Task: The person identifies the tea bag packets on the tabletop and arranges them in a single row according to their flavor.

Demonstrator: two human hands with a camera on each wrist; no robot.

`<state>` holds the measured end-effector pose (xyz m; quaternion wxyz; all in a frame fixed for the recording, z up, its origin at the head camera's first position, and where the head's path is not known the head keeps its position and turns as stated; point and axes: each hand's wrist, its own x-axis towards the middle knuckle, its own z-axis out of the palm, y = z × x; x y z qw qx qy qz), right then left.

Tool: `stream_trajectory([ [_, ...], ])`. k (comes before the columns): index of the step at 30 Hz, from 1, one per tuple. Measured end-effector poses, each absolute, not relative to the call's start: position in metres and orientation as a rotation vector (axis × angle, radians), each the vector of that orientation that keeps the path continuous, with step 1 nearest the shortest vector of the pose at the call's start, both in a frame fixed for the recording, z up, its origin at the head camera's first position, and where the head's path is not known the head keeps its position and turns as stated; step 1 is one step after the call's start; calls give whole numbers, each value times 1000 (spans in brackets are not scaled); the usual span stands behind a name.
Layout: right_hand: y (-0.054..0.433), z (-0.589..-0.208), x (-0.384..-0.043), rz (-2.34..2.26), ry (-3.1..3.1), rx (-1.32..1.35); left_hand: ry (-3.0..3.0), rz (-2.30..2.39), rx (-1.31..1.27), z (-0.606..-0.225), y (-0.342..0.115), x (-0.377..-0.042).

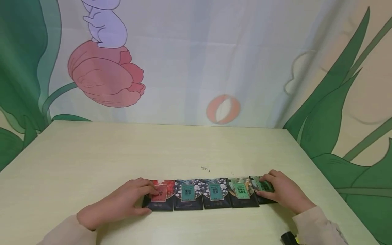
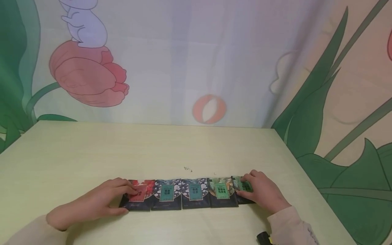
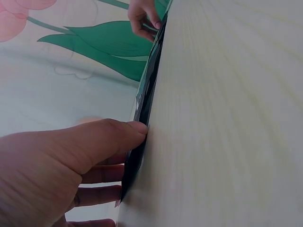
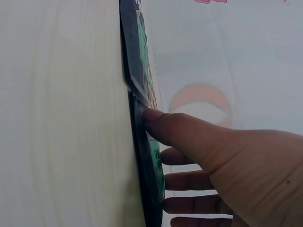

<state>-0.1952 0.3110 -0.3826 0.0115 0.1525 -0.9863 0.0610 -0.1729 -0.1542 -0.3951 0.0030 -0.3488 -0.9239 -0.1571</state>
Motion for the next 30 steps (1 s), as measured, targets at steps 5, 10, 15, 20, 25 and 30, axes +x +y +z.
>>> stream_trajectory([
  [5, 311, -383, -200, 190, -3079, 479, -2872, -475, -1116, -396, -155, -177],
  [10, 311, -385, -204, 195, -3090, 487, -2892, -459, -1094, -397, -155, -178],
  [15, 311, -387, -206, 197, -3092, 494, -2888, -454, -1100, -400, -156, -179],
  [20, 312, -389, -210, 200, -3077, 509, -2919, -452, -1072, -399, -155, -180],
  [25, 314, -389, -213, 204, -3081, 508, -2941, -452, -1057, -397, -153, -183],
  [30, 317, -390, -212, 242, -3109, 479, -2944, -438, -1079, -397, -149, -187],
])
